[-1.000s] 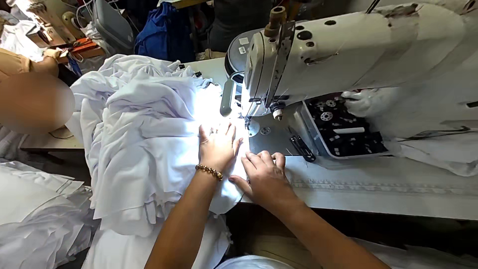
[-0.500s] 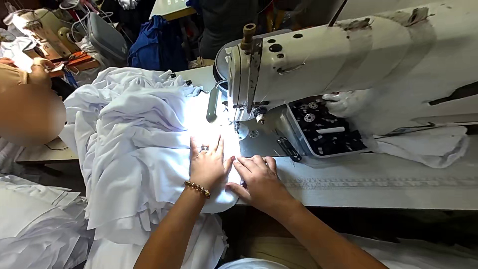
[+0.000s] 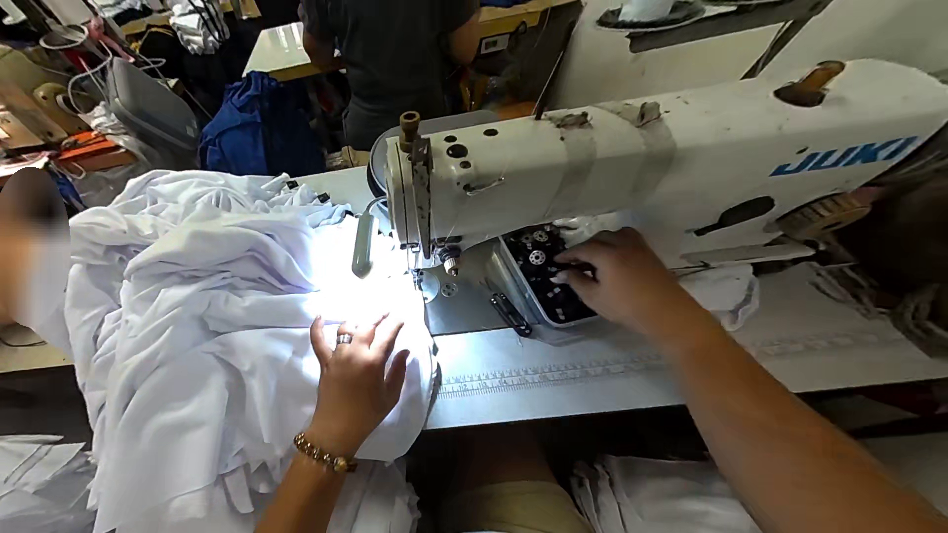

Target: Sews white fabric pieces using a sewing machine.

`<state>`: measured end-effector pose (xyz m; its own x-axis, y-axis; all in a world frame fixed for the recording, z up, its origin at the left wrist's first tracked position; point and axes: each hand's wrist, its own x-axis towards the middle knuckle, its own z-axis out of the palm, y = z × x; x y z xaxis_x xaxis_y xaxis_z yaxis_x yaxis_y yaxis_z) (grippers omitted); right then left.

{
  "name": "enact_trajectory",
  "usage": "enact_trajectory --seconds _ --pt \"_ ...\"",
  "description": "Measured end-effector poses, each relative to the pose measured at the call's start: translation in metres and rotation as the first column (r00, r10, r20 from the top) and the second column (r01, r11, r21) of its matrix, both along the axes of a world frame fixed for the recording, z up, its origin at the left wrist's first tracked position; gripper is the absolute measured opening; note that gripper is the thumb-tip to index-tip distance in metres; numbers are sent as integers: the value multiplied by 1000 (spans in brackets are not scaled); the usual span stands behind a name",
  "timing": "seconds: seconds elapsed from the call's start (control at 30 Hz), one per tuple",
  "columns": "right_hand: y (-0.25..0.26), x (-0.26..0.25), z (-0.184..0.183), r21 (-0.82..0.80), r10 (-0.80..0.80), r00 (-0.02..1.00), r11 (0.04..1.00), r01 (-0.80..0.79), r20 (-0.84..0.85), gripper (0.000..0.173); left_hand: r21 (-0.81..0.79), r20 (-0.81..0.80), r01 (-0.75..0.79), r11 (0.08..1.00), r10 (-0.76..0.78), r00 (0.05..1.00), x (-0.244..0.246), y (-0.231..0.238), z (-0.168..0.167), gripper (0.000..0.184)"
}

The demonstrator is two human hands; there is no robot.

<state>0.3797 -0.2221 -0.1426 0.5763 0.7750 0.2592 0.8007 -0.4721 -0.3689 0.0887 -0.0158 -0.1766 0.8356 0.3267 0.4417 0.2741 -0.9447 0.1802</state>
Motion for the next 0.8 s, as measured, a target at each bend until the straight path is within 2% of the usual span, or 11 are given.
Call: enact_trajectory --seconds 0.07,0.13,0.2,0.3,0.47,0.57,0.63,0.7,0.77,0.8 --pt "18 1 -7 -70 37 999 997 -37 7 18 -2 2 -16 1000 16 1000 -7 -3 -2 37" --pt "32 1 -9 -212 10 1000 977 -10 0 20 13 6 -33 999 33 999 -12 -4 -3 37" --pt "39 5 -13 -273 -3 1000 962 5 10 18 27 19 -39 999 39 999 -17 -2 -2 37" --pt "38 10 -20 -205 18 999 979 -8 51 11 29 33 -49 998 48 998 -21 -1 0 36" --pt "31 13 -18 -77 7 999 997 -5 35 14 1 49 -43 999 42 998 -20 -2 1 35" --pt "34 10 -5 -67 -28 998 997 24 -64 16 -46 85 -28 999 32 996 -15 -8 1 34" --pt "32 1 11 -2 -82 972 996 84 -220 20 -142 141 5 990 15 990 -11 -16 3 33" --pt "25 -15 21 97 -111 891 980 171 -441 21 -315 223 76 946 -4 975 -4 -27 9 29" --pt "16 -38 21 234 -7 779 952 197 -626 13 -575 307 192 796 -8 952 7 -43 18 27" --pt "11 -52 20 294 81 714 939 180 -696 11 -719 330 248 650 5 944 12 -52 23 27"
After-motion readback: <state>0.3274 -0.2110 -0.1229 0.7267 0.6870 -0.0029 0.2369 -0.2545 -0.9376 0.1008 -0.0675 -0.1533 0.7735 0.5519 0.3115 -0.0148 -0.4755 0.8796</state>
